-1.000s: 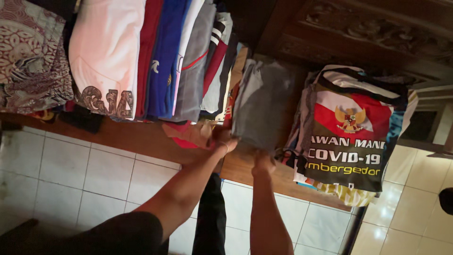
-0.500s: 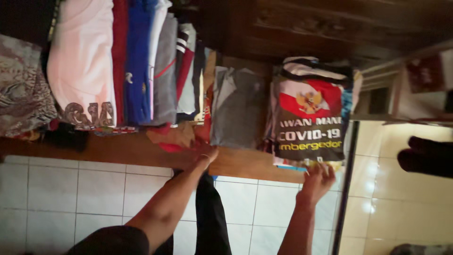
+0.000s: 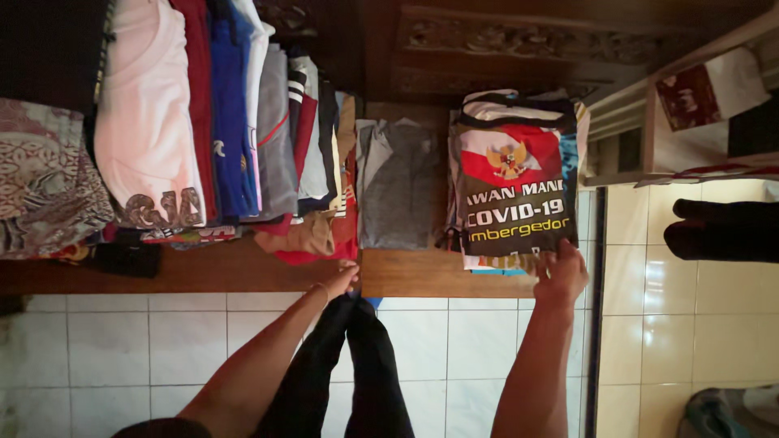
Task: The person organizes and sorts various items of clothing, including t-shirts, jerseys, and shorts, on a wooden bench. They move individual pieces of clothing between different stacks, spread items out by hand, and stack them neatly on the surface.
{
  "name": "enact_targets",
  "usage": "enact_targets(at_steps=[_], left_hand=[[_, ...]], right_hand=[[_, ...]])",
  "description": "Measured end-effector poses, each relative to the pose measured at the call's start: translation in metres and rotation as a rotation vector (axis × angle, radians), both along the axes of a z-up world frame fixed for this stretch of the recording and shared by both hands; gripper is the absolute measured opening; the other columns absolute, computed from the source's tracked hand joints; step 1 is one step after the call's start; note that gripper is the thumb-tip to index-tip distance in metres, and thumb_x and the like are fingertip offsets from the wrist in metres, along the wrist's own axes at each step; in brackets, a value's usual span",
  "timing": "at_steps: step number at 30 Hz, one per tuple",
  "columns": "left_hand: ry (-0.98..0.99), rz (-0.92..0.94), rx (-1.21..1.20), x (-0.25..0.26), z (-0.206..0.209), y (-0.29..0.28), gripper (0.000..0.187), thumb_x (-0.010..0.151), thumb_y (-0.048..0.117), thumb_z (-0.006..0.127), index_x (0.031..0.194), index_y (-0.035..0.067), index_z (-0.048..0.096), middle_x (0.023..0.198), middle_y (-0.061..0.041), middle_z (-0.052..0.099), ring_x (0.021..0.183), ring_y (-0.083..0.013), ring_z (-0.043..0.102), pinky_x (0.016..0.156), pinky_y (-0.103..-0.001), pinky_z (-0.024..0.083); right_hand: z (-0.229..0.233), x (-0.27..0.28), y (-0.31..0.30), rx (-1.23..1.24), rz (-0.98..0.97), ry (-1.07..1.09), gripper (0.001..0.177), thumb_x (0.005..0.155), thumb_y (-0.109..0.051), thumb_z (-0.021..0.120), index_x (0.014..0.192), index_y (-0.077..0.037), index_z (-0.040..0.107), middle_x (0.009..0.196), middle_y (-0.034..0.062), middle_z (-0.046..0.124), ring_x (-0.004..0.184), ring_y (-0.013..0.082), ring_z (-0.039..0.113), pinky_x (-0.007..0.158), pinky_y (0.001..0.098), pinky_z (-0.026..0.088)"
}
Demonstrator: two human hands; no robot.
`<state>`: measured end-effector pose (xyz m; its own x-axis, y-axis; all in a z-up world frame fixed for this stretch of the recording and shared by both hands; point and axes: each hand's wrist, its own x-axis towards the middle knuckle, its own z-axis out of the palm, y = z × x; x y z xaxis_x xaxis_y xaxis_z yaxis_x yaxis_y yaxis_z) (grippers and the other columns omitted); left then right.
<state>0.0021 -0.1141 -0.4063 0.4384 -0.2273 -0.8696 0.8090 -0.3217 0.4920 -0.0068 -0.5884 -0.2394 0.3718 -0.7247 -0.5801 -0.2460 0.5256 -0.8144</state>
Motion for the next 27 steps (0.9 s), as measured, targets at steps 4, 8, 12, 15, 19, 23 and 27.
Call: enact_targets(at_steps=[4, 8, 12, 15, 19, 23, 27], left_hand=[[0.043, -0.142, -0.042, 0.007, -0.006, 0.021, 0.052, 0.1, 0.051, 0.054, 0.139, 0.016, 0.056, 0.106, -0.002, 0.071, 0.07, -0.0159, 0.068, 0.061, -0.034, 0.054], [0.141, -0.113, -0.189, 0.01, 0.005, 0.025, 0.052, 0.097, 0.048, 0.054, 0.14, 0.018, 0.053, 0.115, -0.002, 0.07, 0.088, -0.0179, 0.069, 0.076, -0.037, 0.054], [0.124, -0.147, -0.177, -0.015, 0.06, -0.027, 0.058, 0.1, 0.053, 0.049, 0.144, 0.015, 0.051, 0.126, -0.005, 0.07, 0.102, -0.0189, 0.07, 0.094, -0.04, 0.053], [0.168, -0.024, -0.415, -0.01, 0.099, -0.073, 0.062, 0.102, 0.054, 0.045, 0.149, 0.014, 0.049, 0.136, -0.005, 0.068, 0.112, -0.0212, 0.069, 0.104, -0.042, 0.051], [0.266, 0.18, -0.762, 0.008, 0.138, -0.14, 0.06, 0.105, 0.049, 0.041, 0.155, 0.016, 0.043, 0.149, -0.005, 0.06, 0.124, -0.0268, 0.065, 0.108, -0.045, 0.049], [0.275, 0.317, -1.005, 0.041, 0.185, -0.201, 0.061, 0.104, 0.051, 0.04, 0.155, 0.016, 0.043, 0.149, -0.005, 0.059, 0.127, -0.0268, 0.064, 0.11, -0.044, 0.048], [0.243, 0.552, -1.075, 0.063, 0.201, -0.217, 0.064, 0.102, 0.054, 0.043, 0.154, 0.016, 0.044, 0.147, -0.005, 0.059, 0.127, -0.0264, 0.063, 0.109, -0.044, 0.048]], right_hand=[[0.001, 0.002, -0.001, 0.19, -0.087, -0.072, 0.025, 0.102, -0.03, 0.068, 0.119, -0.012, 0.063, 0.101, 0.0002, 0.06, 0.081, 0.0168, 0.058, 0.068, 0.0334, 0.055], [0.024, 0.033, 0.026, 0.127, 0.012, 0.012, 0.038, 0.098, -0.03, 0.068, 0.129, -0.01, 0.062, 0.116, 0.0041, 0.07, 0.096, 0.0222, 0.068, 0.075, 0.0414, 0.059], [0.048, 0.06, 0.042, 0.007, 0.017, 0.044, 0.04, 0.099, -0.026, 0.066, 0.134, -0.009, 0.057, 0.117, 0.0076, 0.069, 0.1, 0.0248, 0.069, 0.078, 0.0495, 0.061], [0.08, 0.068, 0.058, 0.039, 0.038, -0.191, 0.038, 0.104, -0.025, 0.061, 0.136, -0.004, 0.057, 0.12, 0.0113, 0.068, 0.104, 0.0264, 0.069, 0.082, 0.0479, 0.061], [0.14, 0.067, 0.096, 0.126, 0.06, -0.423, 0.039, 0.106, -0.021, 0.055, 0.141, -0.006, 0.053, 0.129, 0.0112, 0.065, 0.112, 0.0264, 0.067, 0.091, 0.0468, 0.062], [0.192, 0.058, 0.142, 0.163, 0.102, -0.533, 0.041, 0.107, -0.018, 0.053, 0.145, -0.005, 0.049, 0.135, 0.0125, 0.063, 0.117, 0.0262, 0.065, 0.097, 0.0438, 0.06], [0.222, 0.026, 0.183, 0.24, 0.117, -0.448, 0.043, 0.107, -0.019, 0.052, 0.148, -0.007, 0.047, 0.136, 0.0114, 0.061, 0.118, 0.0233, 0.062, 0.099, 0.041, 0.054]])
